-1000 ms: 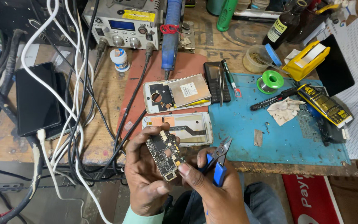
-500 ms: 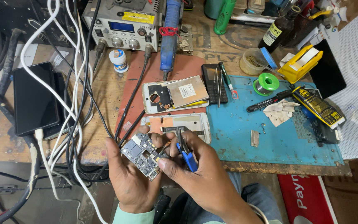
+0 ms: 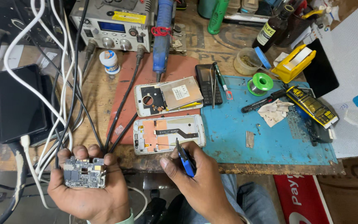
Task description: The person holds a disassembled phone motherboard in one hand and uses blue-handled pliers to pry and work on components on the board. Disassembled phone bodies, a soldering iron, flux, and other repair tools lie on the cluttered workbench around them.
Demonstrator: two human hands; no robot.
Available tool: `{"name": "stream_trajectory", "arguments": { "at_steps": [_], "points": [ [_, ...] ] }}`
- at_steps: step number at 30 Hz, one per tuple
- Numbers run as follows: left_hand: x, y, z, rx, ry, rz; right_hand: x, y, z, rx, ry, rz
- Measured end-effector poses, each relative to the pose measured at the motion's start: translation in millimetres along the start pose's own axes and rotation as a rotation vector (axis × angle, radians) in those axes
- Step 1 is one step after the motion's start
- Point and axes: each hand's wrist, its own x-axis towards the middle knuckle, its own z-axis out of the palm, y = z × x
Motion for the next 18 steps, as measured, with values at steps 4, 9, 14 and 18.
{"name": "stream_trajectory", "arguments": {
  "at_steps": [4, 9, 14, 18],
  "points": [
    [-2.0, -4.5, 1.4, 0.131, 0.063, -0.046, 2.3, 7.3, -2.6, 0.037, 0.021, -0.010],
    [-4.7, -12.2, 9.2, 0.215, -0.058, -0.119, 2.4, 14.8, -8.5, 0.030, 0.025, -0.053],
    [-12.1, -16.0, 15.7, 0.331, -0.192, -0.101, -5.0, 17.3, -8.0, -0.058, -0.009, -0.207],
    [-12.9, -16.9, 18.9, 0.300, -0.225, -0.097, -13.2, 11.3, 1.3, -0.206, -0.038, -0.269]
  ]
}}
